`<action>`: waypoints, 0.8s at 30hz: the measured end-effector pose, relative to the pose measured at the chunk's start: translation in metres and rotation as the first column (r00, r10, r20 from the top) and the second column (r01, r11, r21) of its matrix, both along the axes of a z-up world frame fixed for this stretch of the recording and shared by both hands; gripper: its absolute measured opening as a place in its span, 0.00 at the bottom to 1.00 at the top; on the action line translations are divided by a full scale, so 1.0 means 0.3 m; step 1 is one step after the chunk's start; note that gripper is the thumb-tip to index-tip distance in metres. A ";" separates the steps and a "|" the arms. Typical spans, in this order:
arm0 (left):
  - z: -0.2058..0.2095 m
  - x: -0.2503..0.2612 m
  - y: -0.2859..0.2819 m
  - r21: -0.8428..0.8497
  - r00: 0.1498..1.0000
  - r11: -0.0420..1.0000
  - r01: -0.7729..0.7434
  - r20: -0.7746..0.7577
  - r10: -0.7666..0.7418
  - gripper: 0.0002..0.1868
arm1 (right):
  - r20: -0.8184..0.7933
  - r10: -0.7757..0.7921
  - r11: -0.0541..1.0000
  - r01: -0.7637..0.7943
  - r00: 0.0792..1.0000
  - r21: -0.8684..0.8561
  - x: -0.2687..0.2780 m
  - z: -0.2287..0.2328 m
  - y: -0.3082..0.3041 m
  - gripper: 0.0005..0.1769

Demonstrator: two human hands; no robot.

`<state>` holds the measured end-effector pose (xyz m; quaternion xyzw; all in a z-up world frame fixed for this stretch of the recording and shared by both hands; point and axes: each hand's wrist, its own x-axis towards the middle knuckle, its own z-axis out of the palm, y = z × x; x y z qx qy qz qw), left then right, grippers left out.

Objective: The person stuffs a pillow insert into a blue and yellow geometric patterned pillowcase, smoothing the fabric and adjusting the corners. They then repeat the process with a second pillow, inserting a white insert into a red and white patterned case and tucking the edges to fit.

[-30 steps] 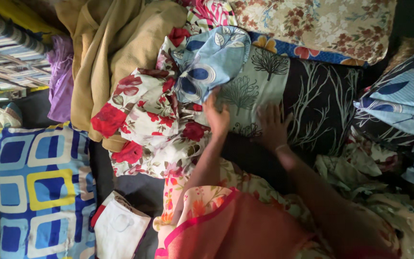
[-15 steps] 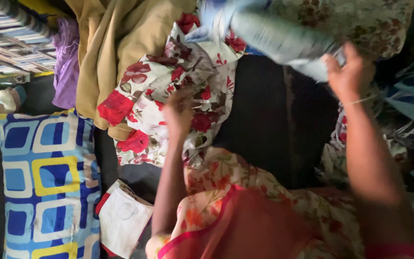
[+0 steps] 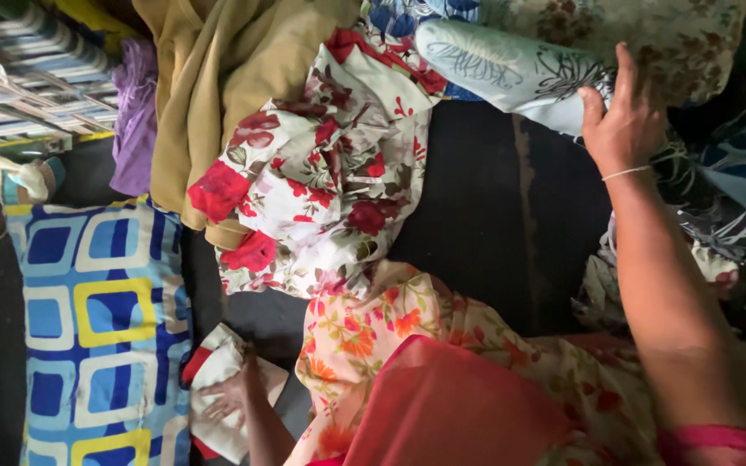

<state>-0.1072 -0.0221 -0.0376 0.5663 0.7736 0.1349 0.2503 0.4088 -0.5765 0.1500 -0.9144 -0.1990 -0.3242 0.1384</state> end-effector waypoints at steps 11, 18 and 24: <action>0.595 0.473 0.019 0.580 0.329 0.814 -0.006 0.770 -0.546 0.31 | -0.265 0.094 0.995 -0.080 0.960 0.064 -0.234 -0.154 -0.003 0.26; 0.721 0.942 -0.247 0.142 -0.261 0.889 0.435 0.965 -0.027 0.18 | -0.346 0.159 0.980 -0.190 0.925 -0.058 -0.447 -0.246 -0.032 0.26; 0.635 1.251 -0.597 -0.097 -0.219 0.429 0.898 0.747 0.628 0.17 | -0.715 0.286 0.958 -0.189 0.638 0.215 -0.548 -0.206 -0.024 0.26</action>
